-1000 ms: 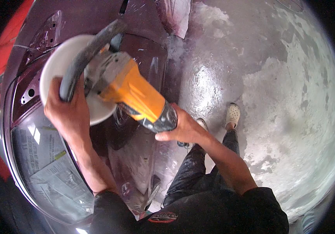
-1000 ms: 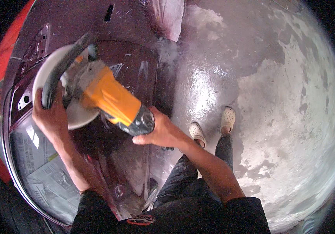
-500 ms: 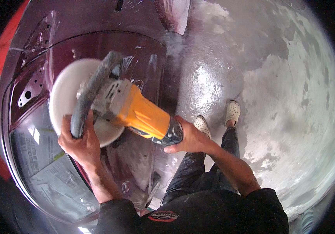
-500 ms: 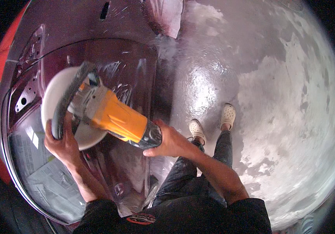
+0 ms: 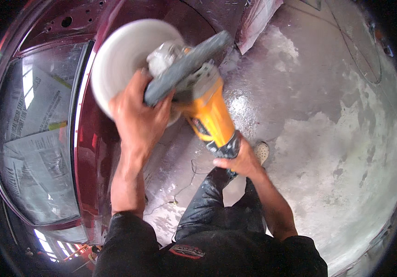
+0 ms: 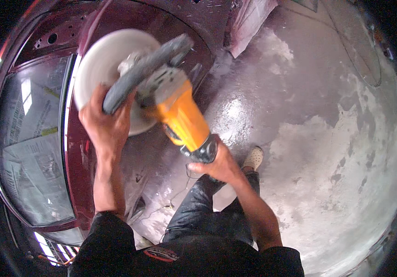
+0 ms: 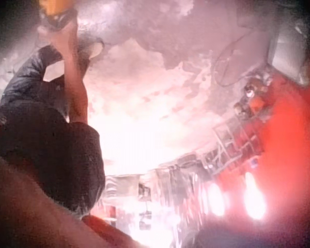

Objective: The person uses a yellow orbital polisher to buff the rear trunk of a maroon car. They apply a white polishing compound from a bottle and continue polishing the surface with the machine.

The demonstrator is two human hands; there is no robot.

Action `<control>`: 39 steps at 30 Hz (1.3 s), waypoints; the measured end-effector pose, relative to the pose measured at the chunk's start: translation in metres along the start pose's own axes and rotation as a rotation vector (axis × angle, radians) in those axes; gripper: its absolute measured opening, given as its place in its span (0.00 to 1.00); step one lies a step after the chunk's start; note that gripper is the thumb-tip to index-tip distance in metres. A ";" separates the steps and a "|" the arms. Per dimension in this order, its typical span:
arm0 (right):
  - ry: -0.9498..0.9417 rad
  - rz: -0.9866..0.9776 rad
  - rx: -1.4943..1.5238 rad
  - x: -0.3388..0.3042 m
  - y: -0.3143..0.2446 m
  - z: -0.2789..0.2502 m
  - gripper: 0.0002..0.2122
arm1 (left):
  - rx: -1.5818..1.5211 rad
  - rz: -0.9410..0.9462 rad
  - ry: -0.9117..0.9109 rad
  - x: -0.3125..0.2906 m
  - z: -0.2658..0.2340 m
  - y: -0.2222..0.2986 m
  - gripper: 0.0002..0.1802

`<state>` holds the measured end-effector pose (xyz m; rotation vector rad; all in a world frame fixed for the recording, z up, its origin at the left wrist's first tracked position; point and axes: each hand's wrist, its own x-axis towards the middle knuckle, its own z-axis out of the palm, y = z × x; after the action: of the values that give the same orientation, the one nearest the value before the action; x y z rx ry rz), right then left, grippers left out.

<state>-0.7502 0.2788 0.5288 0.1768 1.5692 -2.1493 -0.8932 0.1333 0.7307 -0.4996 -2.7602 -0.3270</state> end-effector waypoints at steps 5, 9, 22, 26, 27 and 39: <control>-0.070 0.017 -0.158 -0.040 0.024 0.033 0.42 | 0.075 -0.097 -0.031 -0.076 -0.040 -0.020 0.12; -0.158 0.137 -0.159 -0.062 0.036 0.049 0.45 | 0.036 -0.146 -0.037 -0.131 -0.057 -0.029 0.11; -0.034 0.014 -0.218 -0.066 0.011 0.047 0.42 | -0.024 -0.021 -0.007 -0.109 -0.066 -0.030 0.13; 0.017 -0.032 -0.238 -0.036 -0.018 0.011 0.38 | -0.060 -0.004 0.101 -0.056 -0.040 -0.020 0.12; 0.045 -0.052 -0.237 -0.026 -0.026 0.002 0.38 | -0.081 -0.004 0.129 -0.041 -0.032 -0.017 0.12; 0.116 -0.067 -0.204 0.027 -0.074 -0.066 0.33 | -0.214 0.047 0.243 0.068 0.033 0.020 0.13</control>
<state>-0.8178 0.3496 0.5603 0.1869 1.8730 -2.0440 -0.9550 0.1810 0.7273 -0.5365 -2.4874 -0.6319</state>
